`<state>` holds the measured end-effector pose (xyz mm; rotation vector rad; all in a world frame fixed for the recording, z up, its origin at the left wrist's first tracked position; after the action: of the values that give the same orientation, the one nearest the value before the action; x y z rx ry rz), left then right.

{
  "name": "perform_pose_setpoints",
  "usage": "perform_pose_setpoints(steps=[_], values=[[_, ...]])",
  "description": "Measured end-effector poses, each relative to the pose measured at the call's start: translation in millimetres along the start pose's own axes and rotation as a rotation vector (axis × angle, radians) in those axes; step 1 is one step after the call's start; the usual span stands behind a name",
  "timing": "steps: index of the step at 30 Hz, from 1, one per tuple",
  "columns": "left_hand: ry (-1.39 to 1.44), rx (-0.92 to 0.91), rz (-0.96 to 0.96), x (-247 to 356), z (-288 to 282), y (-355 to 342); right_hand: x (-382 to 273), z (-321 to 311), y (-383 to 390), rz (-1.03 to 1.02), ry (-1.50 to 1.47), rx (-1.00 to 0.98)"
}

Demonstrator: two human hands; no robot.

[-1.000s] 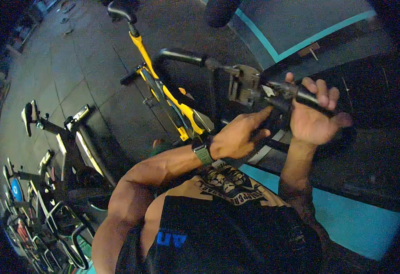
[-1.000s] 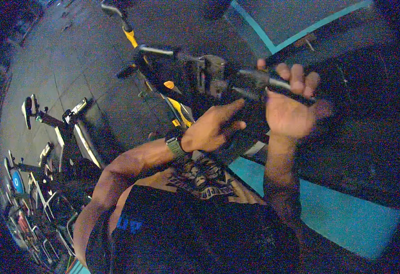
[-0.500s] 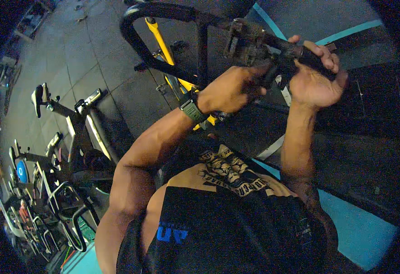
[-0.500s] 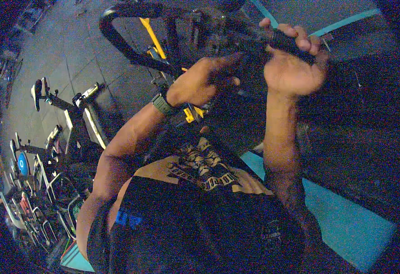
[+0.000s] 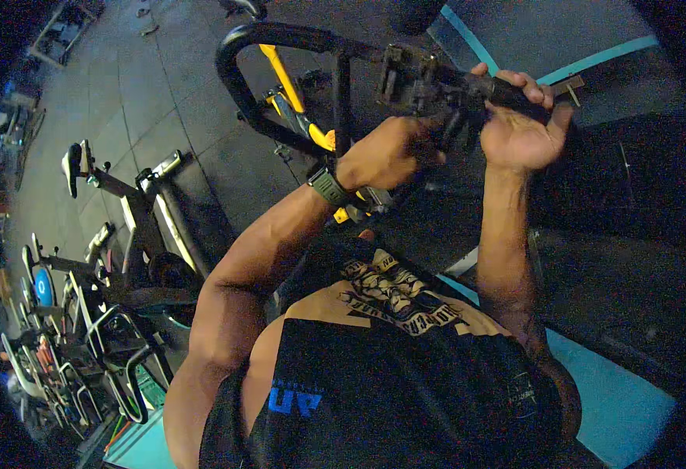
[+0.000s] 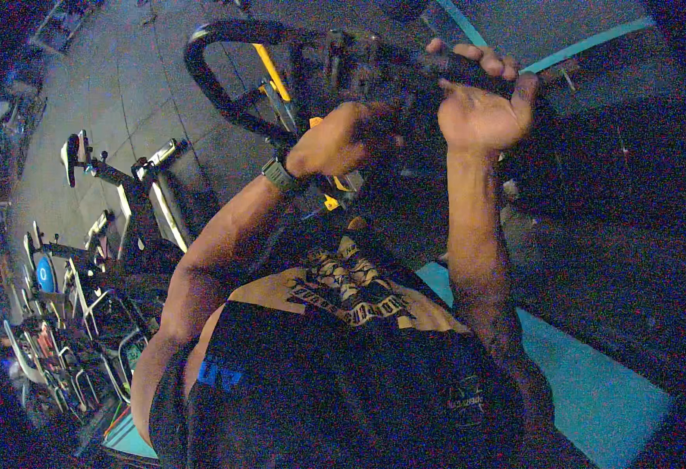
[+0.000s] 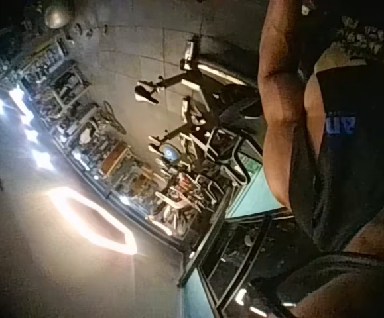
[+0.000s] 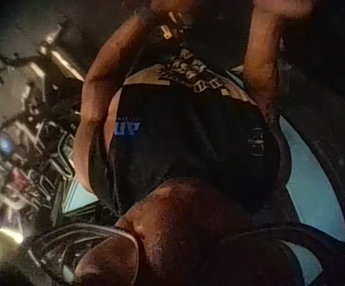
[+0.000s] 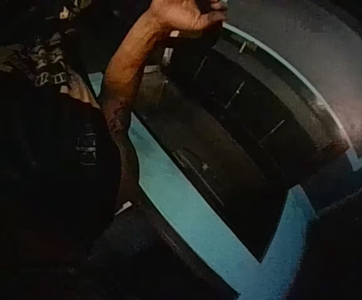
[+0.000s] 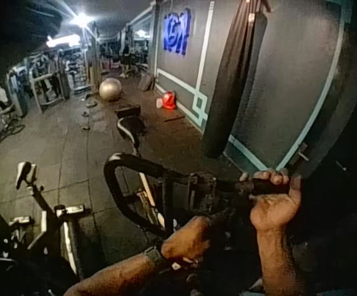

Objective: Replacing or repairing the handlebar assembly on a stationary exercise bike.

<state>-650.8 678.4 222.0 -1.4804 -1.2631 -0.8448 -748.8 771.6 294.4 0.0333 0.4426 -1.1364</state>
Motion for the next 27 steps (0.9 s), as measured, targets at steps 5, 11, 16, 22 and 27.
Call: perform_pose_setpoints(steps=[5, 11, 16, 22, 27], values=[[0.117, 0.098, 0.051, 2, 0, 2, 0, -4, -6, -0.007, 0.001, -0.054], [-0.143, 0.294, 0.244, 31, -37, 33, -4, -9, 3, 0.003, 0.029, -0.077], [-0.446, 0.921, 0.464, 78, -129, 94, -4, -5, 11, 0.055, 0.007, -0.122], [-0.976, 0.822, 0.388, 87, -147, 58, 1, 5, 21, 0.076, 0.056, -0.143], [-1.068, 0.696, 0.237, 73, -125, 57, -3, 6, 32, 0.049, 0.191, -0.221]])
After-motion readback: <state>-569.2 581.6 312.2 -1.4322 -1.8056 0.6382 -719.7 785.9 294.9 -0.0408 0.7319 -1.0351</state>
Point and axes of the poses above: each hand's wrist, its own y-axis away from the middle knuckle, its own z-axis out of the palm, x = y × z, the point moved 9 cm from there along -y, towards the middle knuckle, and after that the axes turned 14 degrees about x, right-handed, at the moved point
